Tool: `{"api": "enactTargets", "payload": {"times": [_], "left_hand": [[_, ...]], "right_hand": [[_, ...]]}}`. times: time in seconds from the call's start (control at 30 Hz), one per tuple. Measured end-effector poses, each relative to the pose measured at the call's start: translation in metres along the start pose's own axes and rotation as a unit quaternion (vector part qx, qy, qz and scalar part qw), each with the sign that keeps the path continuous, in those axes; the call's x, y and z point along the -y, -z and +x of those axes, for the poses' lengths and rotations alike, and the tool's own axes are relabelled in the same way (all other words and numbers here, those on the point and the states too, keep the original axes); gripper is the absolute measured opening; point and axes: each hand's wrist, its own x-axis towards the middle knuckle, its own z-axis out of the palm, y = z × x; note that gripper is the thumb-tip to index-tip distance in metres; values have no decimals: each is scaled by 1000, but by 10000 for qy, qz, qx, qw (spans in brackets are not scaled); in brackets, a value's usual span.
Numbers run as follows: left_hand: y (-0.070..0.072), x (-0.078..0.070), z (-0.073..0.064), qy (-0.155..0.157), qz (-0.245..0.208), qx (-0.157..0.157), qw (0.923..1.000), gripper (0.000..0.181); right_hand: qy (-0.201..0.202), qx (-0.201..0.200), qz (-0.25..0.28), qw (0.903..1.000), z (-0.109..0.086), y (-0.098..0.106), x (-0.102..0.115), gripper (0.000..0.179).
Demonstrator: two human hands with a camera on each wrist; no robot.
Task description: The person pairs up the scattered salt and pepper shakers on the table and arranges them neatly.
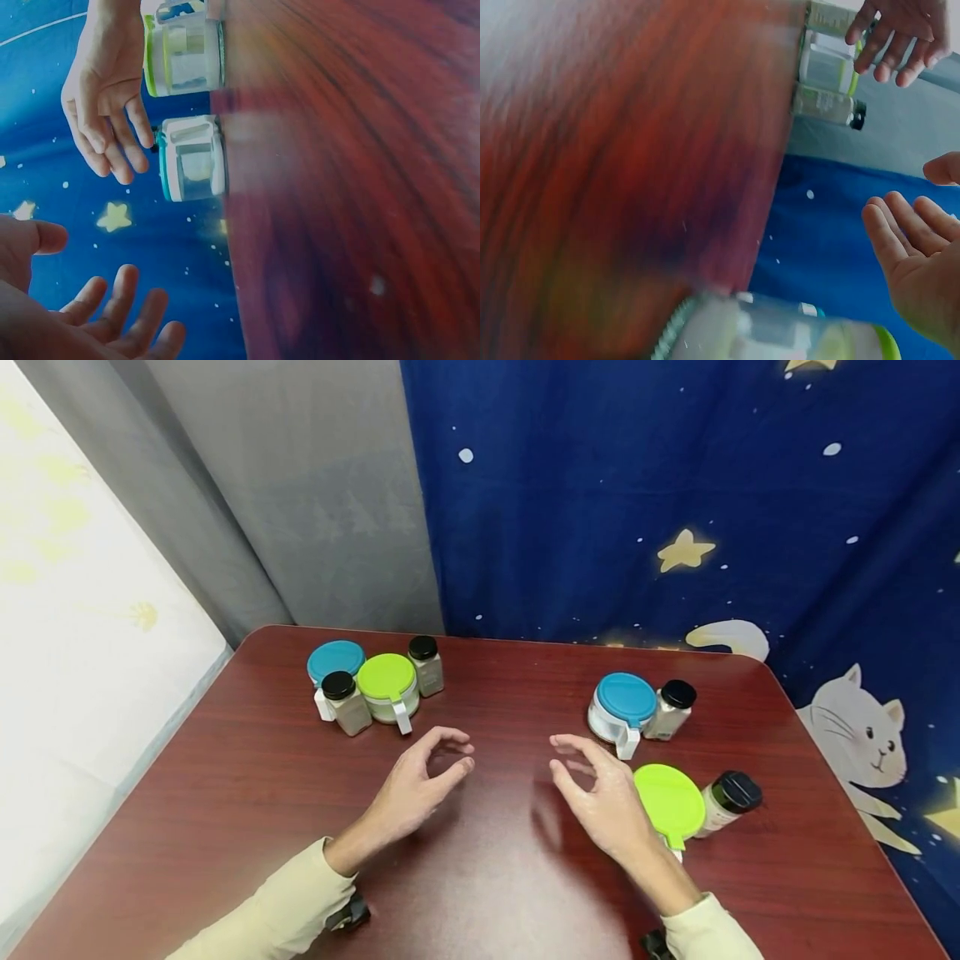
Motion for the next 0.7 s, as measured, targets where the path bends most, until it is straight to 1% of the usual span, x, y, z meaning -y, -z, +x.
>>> {"api": "enactTargets", "payload": {"times": [0.2,0.3,0.4,0.47,0.53,0.6,0.63,0.7], "left_hand": [[12,11,-4,-193,-247,6,9995,22],[18,14,-5,-428,-655,33,9969,23],[25,18,-6,-691,-1157,51,9909,26],[29,20,-7,-834,-1270,4,9884,28],[32,24,-6,-1022,-944,-192,9901,30],[36,27,-6,-1216,-446,-468,9905,32],[37,28,-5,-1282,-170,-625,9896,34],[40,31,-3,-1377,341,-922,9856,37]], "right_hand": [[72,198,96,9997,2,-17,-4,34],[215,173,145,9995,3,-20,-3,33],[333,108,230,9991,5,-25,-1,32],[343,99,272,9990,8,-28,0,31],[314,119,337,9989,11,-32,1,30],[282,153,410,9986,14,-36,2,29],[264,167,419,9986,16,-39,2,28],[227,202,435,9986,19,-43,3,28]]}}
